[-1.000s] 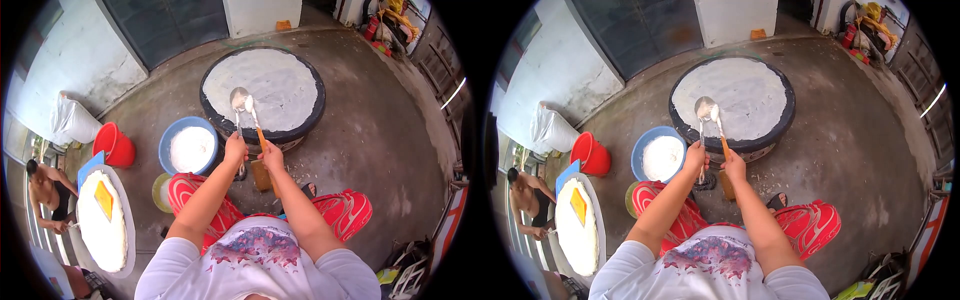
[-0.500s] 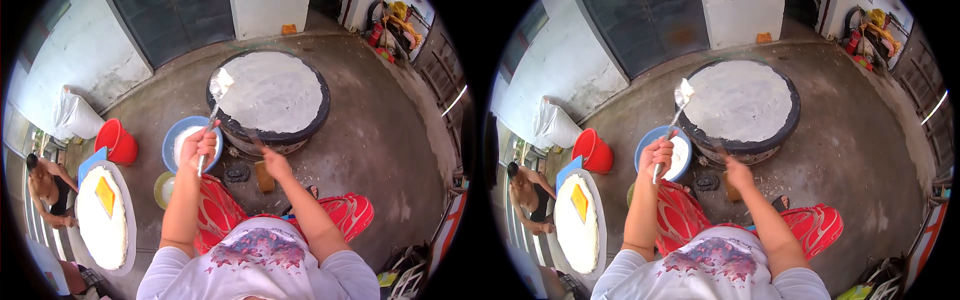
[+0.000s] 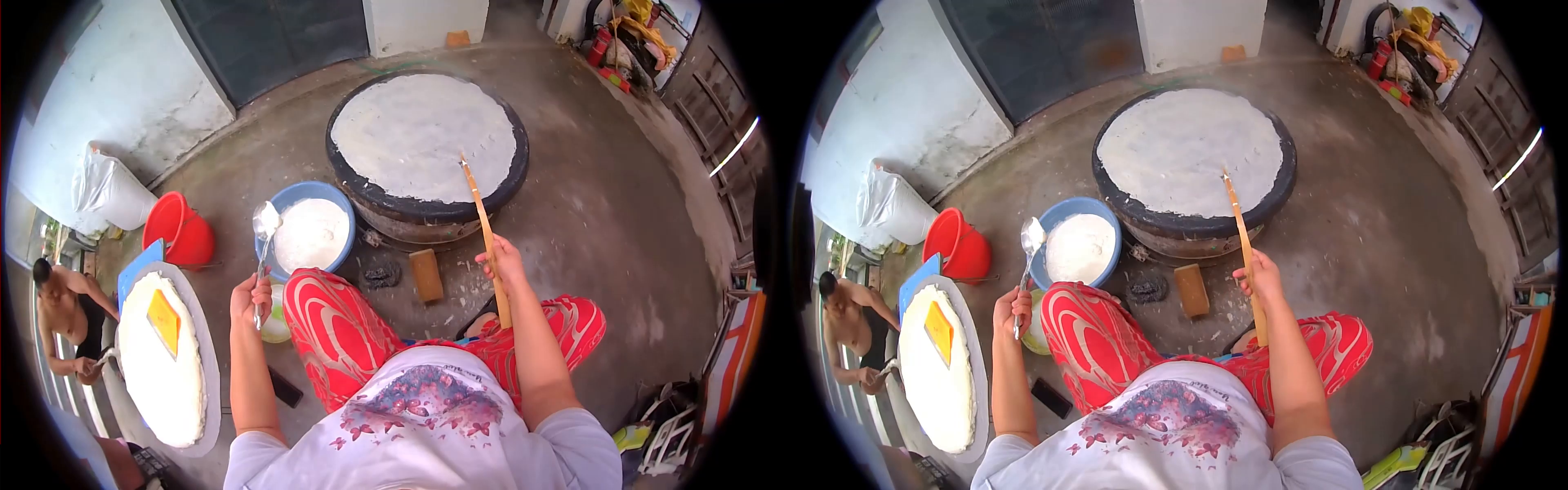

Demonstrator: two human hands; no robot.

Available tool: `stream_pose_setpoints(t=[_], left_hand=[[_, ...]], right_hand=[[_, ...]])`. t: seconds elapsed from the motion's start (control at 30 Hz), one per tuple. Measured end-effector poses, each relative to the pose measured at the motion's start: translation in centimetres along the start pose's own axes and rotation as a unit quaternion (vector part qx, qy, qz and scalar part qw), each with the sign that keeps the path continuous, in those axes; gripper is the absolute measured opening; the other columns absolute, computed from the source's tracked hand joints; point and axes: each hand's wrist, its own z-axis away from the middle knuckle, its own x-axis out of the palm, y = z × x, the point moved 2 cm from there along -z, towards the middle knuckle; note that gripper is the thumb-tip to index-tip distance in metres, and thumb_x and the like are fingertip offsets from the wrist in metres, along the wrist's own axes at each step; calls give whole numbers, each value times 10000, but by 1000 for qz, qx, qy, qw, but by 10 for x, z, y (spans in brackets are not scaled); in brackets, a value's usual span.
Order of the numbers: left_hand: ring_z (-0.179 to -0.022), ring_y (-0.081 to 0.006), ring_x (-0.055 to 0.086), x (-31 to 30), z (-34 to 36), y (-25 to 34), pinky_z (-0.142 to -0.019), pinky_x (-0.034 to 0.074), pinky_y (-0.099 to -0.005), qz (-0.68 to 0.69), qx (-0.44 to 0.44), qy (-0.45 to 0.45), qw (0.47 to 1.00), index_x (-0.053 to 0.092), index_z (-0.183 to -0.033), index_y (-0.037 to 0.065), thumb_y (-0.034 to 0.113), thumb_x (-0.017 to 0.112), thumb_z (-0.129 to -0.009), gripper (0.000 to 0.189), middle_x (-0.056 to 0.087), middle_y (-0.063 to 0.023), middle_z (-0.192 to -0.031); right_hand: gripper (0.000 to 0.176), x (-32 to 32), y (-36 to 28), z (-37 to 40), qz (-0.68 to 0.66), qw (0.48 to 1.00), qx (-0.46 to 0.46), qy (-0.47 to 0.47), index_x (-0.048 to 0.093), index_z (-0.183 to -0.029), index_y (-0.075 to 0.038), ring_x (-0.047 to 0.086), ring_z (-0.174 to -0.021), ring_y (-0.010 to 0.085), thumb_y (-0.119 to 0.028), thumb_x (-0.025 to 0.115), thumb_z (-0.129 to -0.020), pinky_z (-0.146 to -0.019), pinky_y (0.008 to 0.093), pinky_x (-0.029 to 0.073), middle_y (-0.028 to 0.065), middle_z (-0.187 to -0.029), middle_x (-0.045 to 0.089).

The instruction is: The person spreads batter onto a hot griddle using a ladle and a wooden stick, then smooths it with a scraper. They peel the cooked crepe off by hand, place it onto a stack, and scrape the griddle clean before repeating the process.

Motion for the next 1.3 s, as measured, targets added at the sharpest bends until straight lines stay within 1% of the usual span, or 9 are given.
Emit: stream_pose_setpoints(t=[0.13, 0.2, 0.33, 0.4, 0.5, 0.6, 0.7, 0.77, 1.3], left_hand=[[-463, -70, 375, -24, -7, 2, -373, 342, -192, -16, 9, 33, 999, 473, -1087, -30, 174, 372, -911, 288, 442, -24, -644], [-461, -68, 367, -27, -6, -1, -365, 327, -184, -15, 11, 49, 999, 477, -1061, -19, 188, 364, -917, 277, 438, -26, -660], [-454, -63, 354, -33, -6, -2, -356, 321, -171, -30, 12, 70, 997, 478, -1039, -4, 209, 346, -927, 274, 436, -25, -677], [-453, -63, 356, -34, -9, -2, -355, 324, -171, -41, 13, 75, 996, 478, -1037, -4, 210, 344, -928, 275, 437, -26, -678], [-456, -65, 366, -39, -14, -1, -354, 330, -169, -56, 11, 78, 995, 476, -1034, -3, 214, 341, -929, 276, 448, -33, -681], [-454, -69, 376, -41, -20, 1, -353, 336, -170, -70, 9, 82, 994, 476, -1028, -1, 219, 342, -929, 276, 460, -41, -681], [-453, -72, 379, -39, -20, -2, -350, 340, -170, -68, 8, 80, 994, 474, -1027, 0, 223, 345, -928, 276, 466, -46, -680], [-454, -73, 381, -40, -21, -2, -350, 342, -170, -77, 8, 77, 994, 472, -1027, 0, 225, 343, -928, 277, 465, -49, -682], [-435, -73, 369, -56, -14, -6, -330, 334, -175, -44, 8, 105, 993, 474, -1013, 8, 221, 352, -924, 261, 450, -43, -661]], right_hand=[[341, -4, 21, -24, 59, 997, -29, 37, 462, -1230, -106, 482, -452, 125, -226, 375, -923, -407, 246, 394, 85, -712, 587], [328, -10, 32, -34, 412, 827, -322, 205, 525, -1177, -94, 535, -529, 142, -227, 458, -884, -517, 277, 451, 47, -726, 597], [324, 7, 25, -8, 527, 796, -209, 212, 563, -1129, -85, 551, -601, 122, -212, 548, -831, -615, 274, 461, 26, -750, 607], [354, -11, 48, -34, 213, 946, -228, 82, 555, -1151, -103, 521, -603, 83, -190, 591, -810, -594, 245, 445, 6, -784, 614], [350, 5, 14, 9, -6, 982, -148, 120, 561, -1148, -94, 491, -619, 51, -150, 595, -805, -564, 215, 417, -18, -788, 600], [345, 19, 29, 16, 205, 973, -105, -24, 557, -1163, -111, 391, -487, 30, -177, 578, -826, -428, 203, 351, -43, -703, 532], [427, 27, 13, 24, 215, 970, -102, -50, 522, -1193, -85, 506, -625, 53, -21, 582, -775, -532, 197, 408, -10, -763, 585], [647, 24, 9, 14, 25, 988, -133, -74, 388, -1303, -111, 515, -600, 99, 96, 551, -711, -488, 210, 423, 50, -1016, 512], [563, -16, -5, -34, 138, 979, -73, 133, 376, -1312, -131, 501, -570, 94, 59, 420, -784, -459, 230, 402, 34, -980, 570]])
